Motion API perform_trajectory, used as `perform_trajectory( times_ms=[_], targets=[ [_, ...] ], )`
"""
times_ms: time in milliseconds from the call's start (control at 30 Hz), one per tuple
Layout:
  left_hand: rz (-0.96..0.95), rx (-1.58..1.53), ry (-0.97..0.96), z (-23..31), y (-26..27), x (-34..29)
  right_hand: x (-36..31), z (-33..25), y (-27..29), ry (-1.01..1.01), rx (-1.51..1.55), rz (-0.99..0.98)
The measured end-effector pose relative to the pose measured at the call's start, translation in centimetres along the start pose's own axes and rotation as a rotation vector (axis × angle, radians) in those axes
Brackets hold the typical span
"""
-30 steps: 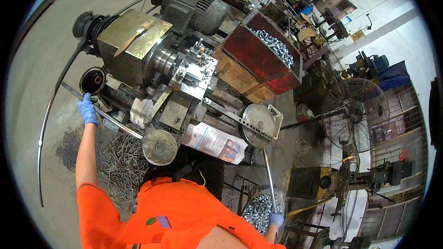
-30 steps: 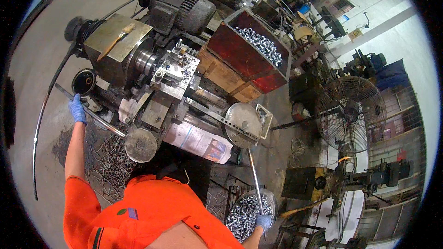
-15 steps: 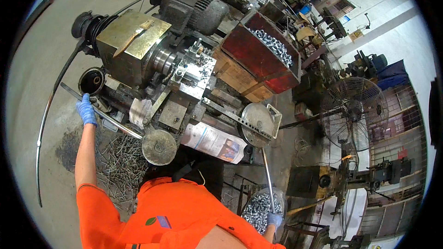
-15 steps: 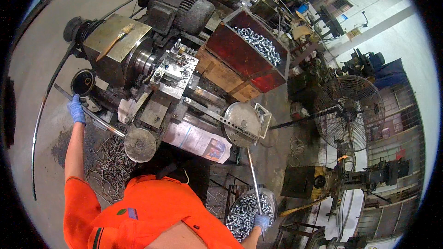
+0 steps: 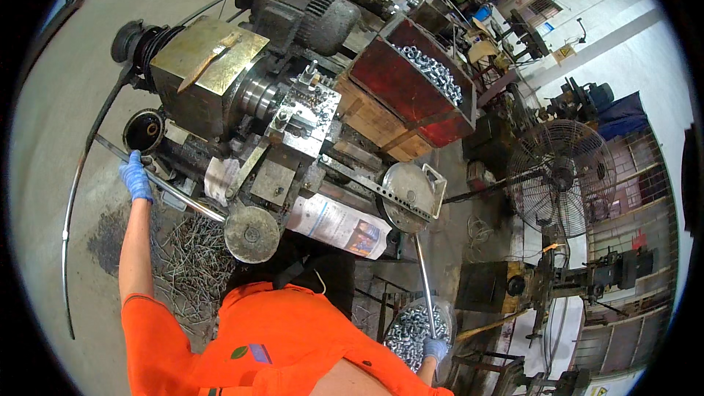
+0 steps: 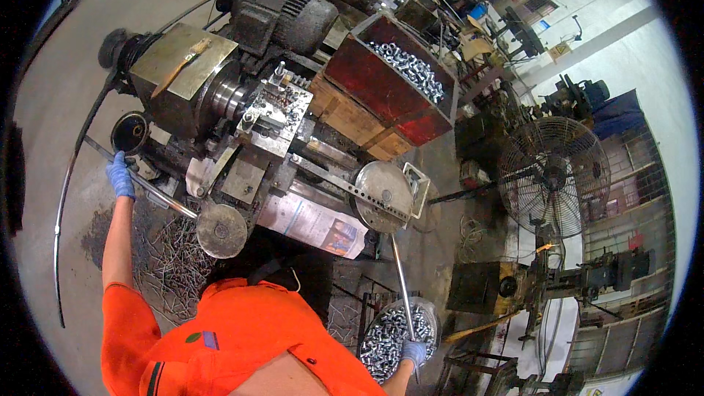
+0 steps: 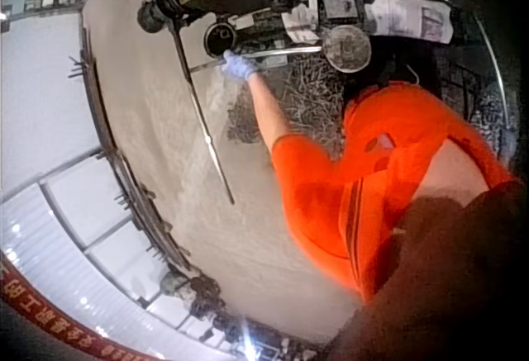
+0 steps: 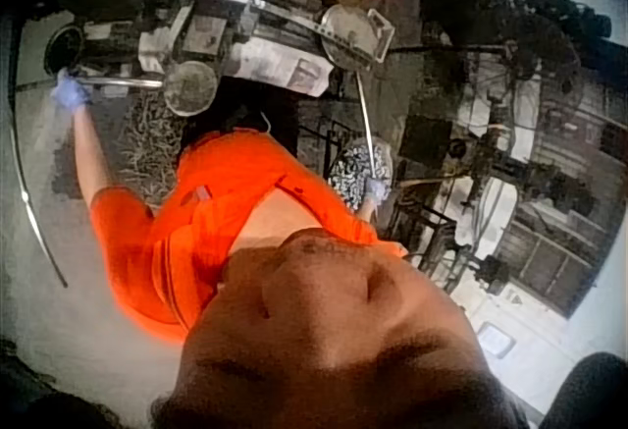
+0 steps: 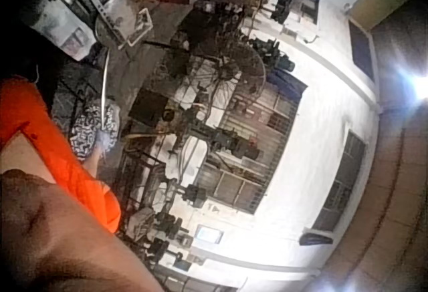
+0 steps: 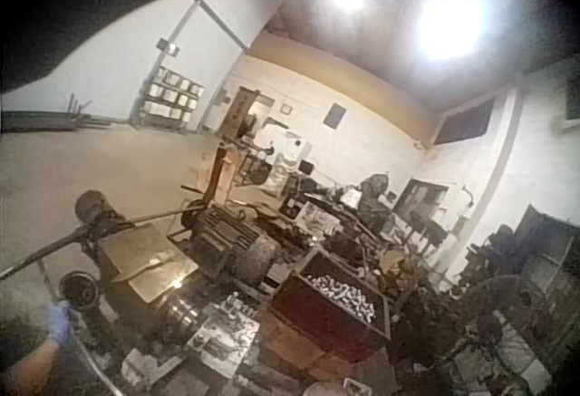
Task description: The person uses a lathe to process small metal parts, applying a substance by hand and placing the finished pieces into a wire basket.
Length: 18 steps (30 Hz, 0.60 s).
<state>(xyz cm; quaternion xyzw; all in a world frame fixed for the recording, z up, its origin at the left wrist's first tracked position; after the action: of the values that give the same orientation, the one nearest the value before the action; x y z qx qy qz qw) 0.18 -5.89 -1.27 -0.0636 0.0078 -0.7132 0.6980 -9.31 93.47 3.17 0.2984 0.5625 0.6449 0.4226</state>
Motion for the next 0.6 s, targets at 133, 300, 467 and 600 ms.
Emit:
perform_trajectory(
  times_ms=[133, 300, 467, 600],
  targets=[
    [0.013, 0.003, 0.013, -0.2, 0.3, 0.1, -1.3, -0.6, 1.0, 0.020, -0.044, 0.028],
    [0.013, -0.020, 0.006, -0.3, 0.2, 0.1, -3.3, -1.0, 2.3, 0.022, 0.003, -0.002],
    [0.020, -0.013, -0.009, -0.9, 0.3, 0.4, -2.7, -0.7, 1.9, 0.005, -0.008, -0.013],
    [0.000, -0.018, 0.002, 0.5, -0.1, -0.4, -4.4, -1.4, 3.5, 0.021, 0.022, 0.039]
  ],
)
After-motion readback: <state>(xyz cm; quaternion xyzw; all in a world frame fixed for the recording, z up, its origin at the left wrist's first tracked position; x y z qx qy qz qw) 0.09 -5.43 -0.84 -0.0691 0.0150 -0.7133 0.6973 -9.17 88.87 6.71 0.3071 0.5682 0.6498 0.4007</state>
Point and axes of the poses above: each hand's wrist, its own x-axis towards the middle knuckle, its own y-axis out of the back of the hand, z = x × y, the point moved 8 cm from there along x, towards the middle knuckle, and after that the axes turned 12 degrees about -y, right-handed, at the moved point
